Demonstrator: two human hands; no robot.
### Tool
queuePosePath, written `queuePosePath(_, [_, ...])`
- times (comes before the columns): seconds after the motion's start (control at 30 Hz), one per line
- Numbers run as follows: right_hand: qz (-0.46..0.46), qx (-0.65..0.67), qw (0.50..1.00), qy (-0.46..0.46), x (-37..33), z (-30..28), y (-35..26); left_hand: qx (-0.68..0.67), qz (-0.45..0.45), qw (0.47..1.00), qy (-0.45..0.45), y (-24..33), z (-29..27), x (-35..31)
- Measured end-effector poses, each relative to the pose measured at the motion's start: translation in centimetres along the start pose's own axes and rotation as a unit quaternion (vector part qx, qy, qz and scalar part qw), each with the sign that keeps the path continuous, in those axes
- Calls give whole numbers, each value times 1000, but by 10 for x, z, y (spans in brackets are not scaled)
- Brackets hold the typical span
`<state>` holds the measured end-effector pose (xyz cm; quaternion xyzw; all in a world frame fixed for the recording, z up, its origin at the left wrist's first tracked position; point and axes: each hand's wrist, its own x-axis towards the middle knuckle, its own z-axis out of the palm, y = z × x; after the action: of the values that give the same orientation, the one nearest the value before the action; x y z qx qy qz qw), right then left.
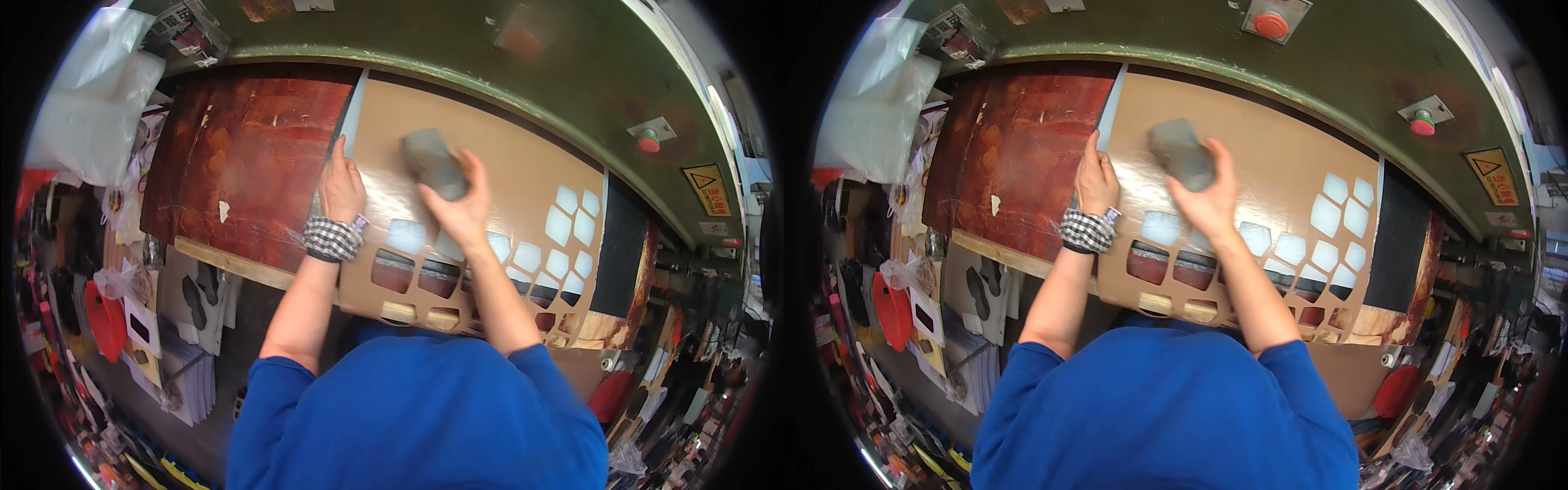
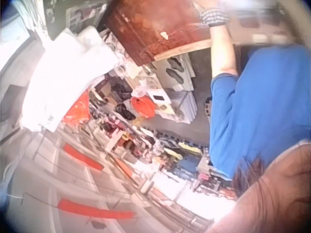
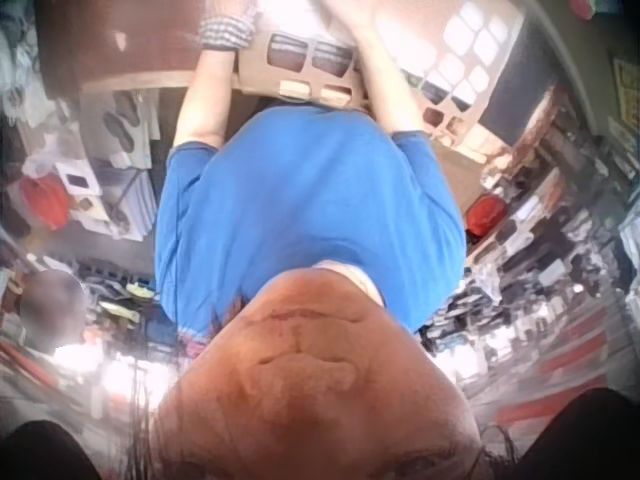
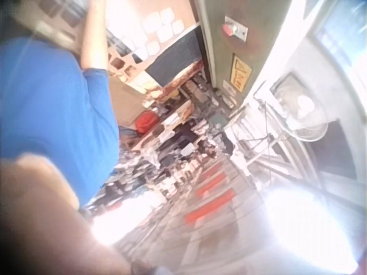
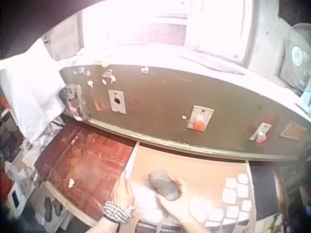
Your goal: The person places a cardboard sheet with multiple cutouts onto a flat press machine, presses it using a green button, then removes and separates the individual cutout pieces. They repeat this cycle several times, collecting the finished pieces into a plastic bag.
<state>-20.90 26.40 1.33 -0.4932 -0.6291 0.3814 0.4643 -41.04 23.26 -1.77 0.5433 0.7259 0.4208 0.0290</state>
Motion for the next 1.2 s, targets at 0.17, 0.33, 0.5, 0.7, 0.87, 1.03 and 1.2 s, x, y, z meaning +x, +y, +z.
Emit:
queuePosePath(0.17, [-65, -183, 980, 30, -3, 82, -23, -30, 5, 1000, -6, -3, 0, 5])
queuePosePath(0.33, [-127, -221, 966, -28, -16, 80, -20, -29, 50, 998, 4, -8, 1, 10])
queuePosePath(0.5, [-65, -109, 992, -8, 15, 48, 9, -72, -32, 997, -4, -15, 9, 31])
queuePosePath(0.7, [-67, -99, 920, 374, 114, -131, 21, -103, -107, 988, 35, -15, -2, 46])
queuePosePath(0.87, [-68, -296, 857, 417, 179, -227, 20, 3, -76, 994, -77, -16, -15, 18])
queuePosePath(1.03, [-110, -256, 855, 438, 188, -213, 40, 104, 13, 989, -103, -14, 21, 51])
queuePosePath(1.2, [-85, -267, 876, 393, 163, -210, 21, 120, 11, 987, -105, -21, 38, 69])
